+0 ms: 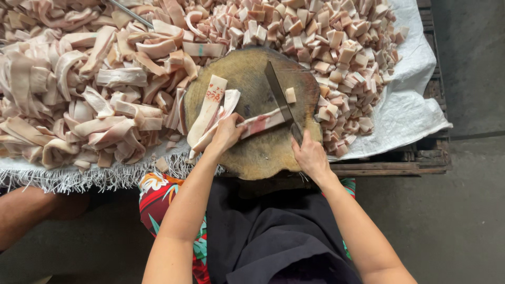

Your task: The person cuts long strips of meat into smaller bite-sized cubes on a wooden chopping block using a large knife.

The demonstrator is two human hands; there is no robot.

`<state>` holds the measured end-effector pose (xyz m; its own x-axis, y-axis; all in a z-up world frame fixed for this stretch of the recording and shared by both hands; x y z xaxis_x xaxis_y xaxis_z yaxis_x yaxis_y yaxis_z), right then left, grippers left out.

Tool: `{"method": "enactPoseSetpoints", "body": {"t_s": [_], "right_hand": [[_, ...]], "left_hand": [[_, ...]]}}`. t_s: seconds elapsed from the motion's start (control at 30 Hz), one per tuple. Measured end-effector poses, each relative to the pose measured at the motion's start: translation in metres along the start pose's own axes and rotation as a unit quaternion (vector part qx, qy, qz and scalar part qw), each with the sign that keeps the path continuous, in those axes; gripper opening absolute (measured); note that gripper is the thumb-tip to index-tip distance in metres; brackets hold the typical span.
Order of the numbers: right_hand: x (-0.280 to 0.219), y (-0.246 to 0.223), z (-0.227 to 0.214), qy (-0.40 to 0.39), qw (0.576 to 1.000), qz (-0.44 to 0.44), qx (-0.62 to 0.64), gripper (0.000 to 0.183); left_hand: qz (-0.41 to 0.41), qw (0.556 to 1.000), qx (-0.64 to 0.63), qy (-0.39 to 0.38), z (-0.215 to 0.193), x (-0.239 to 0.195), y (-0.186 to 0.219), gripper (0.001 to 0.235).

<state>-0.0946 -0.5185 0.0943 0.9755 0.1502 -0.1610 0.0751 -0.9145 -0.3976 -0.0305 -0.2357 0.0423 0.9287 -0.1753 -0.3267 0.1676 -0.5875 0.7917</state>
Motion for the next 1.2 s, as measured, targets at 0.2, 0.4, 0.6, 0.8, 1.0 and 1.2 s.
{"method": "enactPoseSetpoints", "body": {"t_s": [0.2,0.4,0.6,0.8,1.0,1.2], "right_hand": [[0.001,-0.007,-0.058,-0.088,0.973,0.084,0.196,0.042],[-0.008,-0.032,-0.092,0.019,0.965,0.002,0.262,0.034],[-0.002,-0.015,-0.012,0.052,0.997,-0.052,0.015,0.039],[0.002,-0.015,-0.056,-0.087,0.979,0.072,0.171,0.043],[-0.013,-0.046,-0.101,0.103,0.967,-0.061,0.226,0.049],[0.002,-0.022,-0.004,0.02,0.998,-0.043,0.045,0.041]], "left_hand": [[-0.006,1.0,-0.005,0.005,0.006,0.001,-0.001,0.026],[-0.035,0.998,-0.044,-0.013,0.008,0.003,0.014,0.029],[-0.01,0.999,-0.031,0.001,0.005,0.003,0.015,0.027],[-0.014,0.998,-0.053,-0.009,0.009,-0.001,0.016,0.025],[-0.008,0.998,-0.054,0.005,0.017,0.007,0.014,0.026],[0.032,0.999,-0.029,0.032,0.018,0.012,0.006,0.026]]}}
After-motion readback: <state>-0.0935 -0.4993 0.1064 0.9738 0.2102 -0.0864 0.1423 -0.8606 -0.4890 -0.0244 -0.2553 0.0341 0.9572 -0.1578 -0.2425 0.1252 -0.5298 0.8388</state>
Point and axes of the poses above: each hand's wrist, its own x-axis towards the middle knuckle, its own z-axis out of the palm, y = z × x, the point moved 2 cm from there along x, towards the middle knuckle, and after that the axes turned 8 degrees about -y, right-handed, at the moved point
